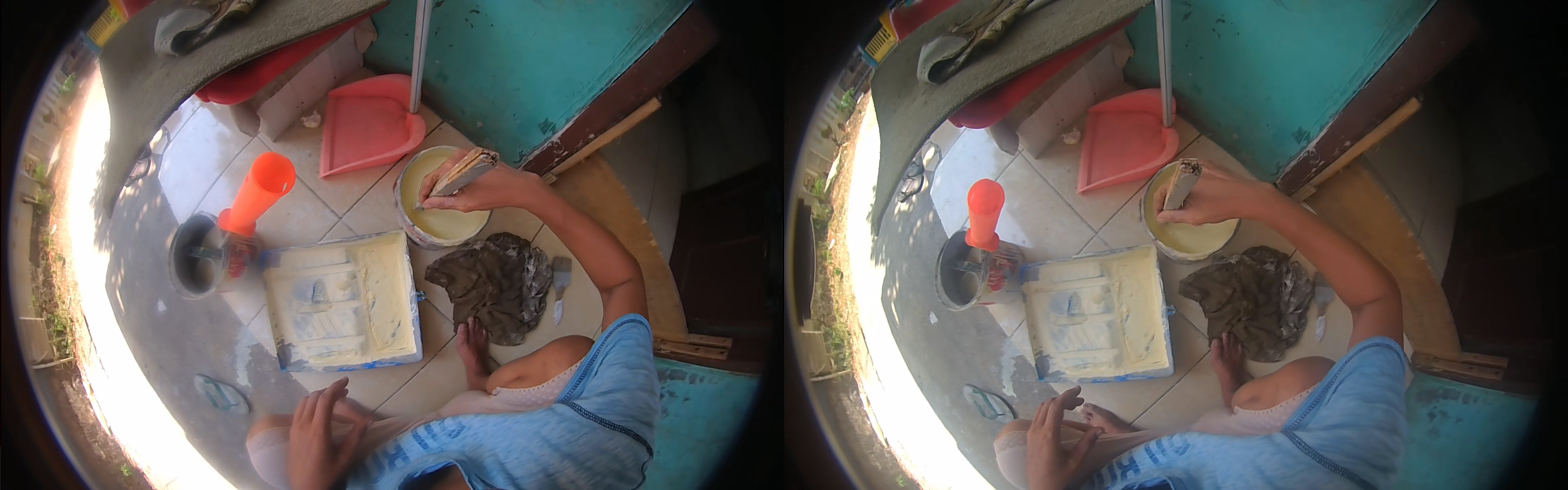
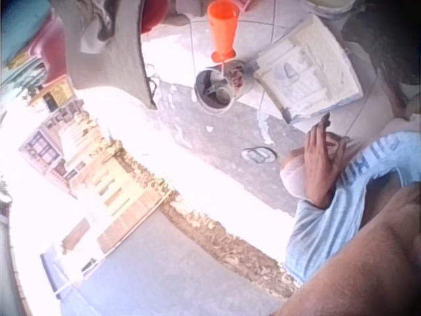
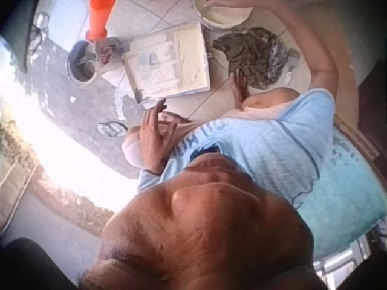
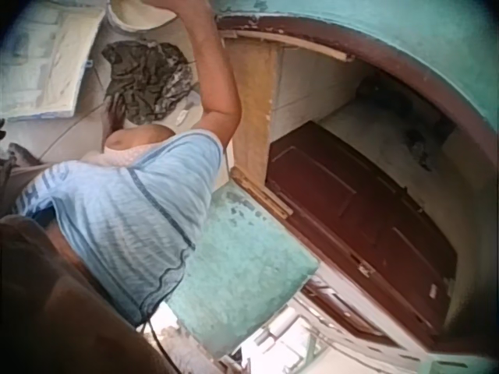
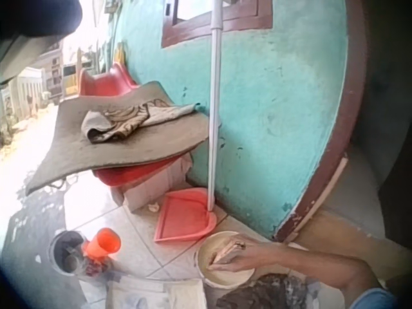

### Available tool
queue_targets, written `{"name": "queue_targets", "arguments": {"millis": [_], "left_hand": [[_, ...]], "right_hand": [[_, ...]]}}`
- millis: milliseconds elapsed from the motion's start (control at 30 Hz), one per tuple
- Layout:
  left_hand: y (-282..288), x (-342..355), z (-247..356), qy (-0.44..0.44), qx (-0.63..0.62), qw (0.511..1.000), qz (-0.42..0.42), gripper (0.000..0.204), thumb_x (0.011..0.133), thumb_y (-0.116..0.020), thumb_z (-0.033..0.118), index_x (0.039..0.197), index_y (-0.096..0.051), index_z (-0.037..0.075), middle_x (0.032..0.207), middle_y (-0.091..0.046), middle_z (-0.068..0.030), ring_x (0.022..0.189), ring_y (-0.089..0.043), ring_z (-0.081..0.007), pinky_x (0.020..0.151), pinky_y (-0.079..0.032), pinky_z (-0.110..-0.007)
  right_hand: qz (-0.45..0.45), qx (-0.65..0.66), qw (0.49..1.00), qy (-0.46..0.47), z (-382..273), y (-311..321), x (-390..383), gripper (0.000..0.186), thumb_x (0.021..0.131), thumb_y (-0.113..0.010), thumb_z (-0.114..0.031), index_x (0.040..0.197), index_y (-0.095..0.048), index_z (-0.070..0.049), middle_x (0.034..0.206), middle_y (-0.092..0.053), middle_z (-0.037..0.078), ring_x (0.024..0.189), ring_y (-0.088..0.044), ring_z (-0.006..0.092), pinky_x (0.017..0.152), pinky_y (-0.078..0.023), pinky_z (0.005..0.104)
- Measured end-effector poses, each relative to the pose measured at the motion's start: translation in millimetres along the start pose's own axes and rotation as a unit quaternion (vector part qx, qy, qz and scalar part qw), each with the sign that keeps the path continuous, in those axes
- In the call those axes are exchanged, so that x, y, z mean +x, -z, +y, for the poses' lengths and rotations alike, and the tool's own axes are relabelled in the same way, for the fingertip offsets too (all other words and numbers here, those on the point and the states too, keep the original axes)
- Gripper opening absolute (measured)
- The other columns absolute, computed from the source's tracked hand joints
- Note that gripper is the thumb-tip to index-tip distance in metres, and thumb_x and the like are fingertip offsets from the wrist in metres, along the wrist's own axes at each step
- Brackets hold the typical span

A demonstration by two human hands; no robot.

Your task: The person sits on a tiled floor and mixes a white liquid substance in a bucket using a stick. They also use a paint roller to transfer the liquid into a paint tray and stir the contents of the tray.

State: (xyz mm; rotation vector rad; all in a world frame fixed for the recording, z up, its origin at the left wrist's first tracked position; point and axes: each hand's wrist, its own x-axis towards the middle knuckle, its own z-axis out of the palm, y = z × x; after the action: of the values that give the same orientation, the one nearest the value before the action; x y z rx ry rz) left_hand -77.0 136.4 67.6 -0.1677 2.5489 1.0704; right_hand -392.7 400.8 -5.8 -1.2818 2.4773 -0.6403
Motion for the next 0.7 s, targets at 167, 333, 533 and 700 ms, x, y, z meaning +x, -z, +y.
{"name": "queue_targets", "arguments": {"millis": [167,333,533,700], "left_hand": [[1.0,-2.7,-2.9,-0.012,0.01,1.0,0.011,0.058,0.084,-0.07,0.018,0.137,-0.05,0.008,0.115,-0.063,-0.0167,0.106,-0.06,-0.0335,0.09,-0.048,-0.041],[2.8,-11.3,-12.6,-0.016,-0.001,1.0,0.02,0.058,0.084,-0.07,0.018,0.136,-0.05,0.007,0.115,-0.063,-0.017,0.105,-0.06,-0.0335,0.09,-0.048,-0.041],[5.6,-19.0,-19.2,-0.034,0.012,0.999,0.03,0.059,0.083,-0.072,0.018,0.136,-0.05,0.007,0.114,-0.062,-0.0168,0.104,-0.059,-0.0339,0.09,-0.048,-0.041],[8.1,-22.9,-17.0,-0.021,0.007,1.0,0.02,0.059,0.082,-0.072,0.018,0.136,-0.05,0.006,0.114,-0.062,-0.0164,0.104,-0.059,-0.0336,0.09,-0.048,-0.041]], "right_hand": [[0.108,-0.075,0.991,0.004,39.3,-2.9,5.0,0.023,0.087,-0.069,-0.03,0.094,-0.074,-0.009,0.087,-0.072,0.009,0.08,-0.068,0.0252,0.072,-0.053,0.0347],[0.051,-0.018,0.989,-0.138,29.1,10.7,-20.4,0.024,0.085,-0.069,-0.028,0.092,-0.073,-0.005,0.085,-0.072,0.011,0.079,-0.068,0.0264,0.074,-0.054,0.0359],[0.016,-0.016,0.98,-0.198,28.0,16.6,-61.1,0.026,0.087,-0.068,-0.024,0.09,-0.073,0.001,0.072,-0.07,0.012,0.065,-0.068,0.0185,0.066,-0.055,0.0311],[-0.016,0.152,0.966,-0.207,-3.2,5.9,-53.8,0.026,0.091,-0.066,-0.021,0.091,-0.072,0.005,0.072,-0.071,0.012,0.062,-0.068,0.0134,0.062,-0.056,0.027]]}}
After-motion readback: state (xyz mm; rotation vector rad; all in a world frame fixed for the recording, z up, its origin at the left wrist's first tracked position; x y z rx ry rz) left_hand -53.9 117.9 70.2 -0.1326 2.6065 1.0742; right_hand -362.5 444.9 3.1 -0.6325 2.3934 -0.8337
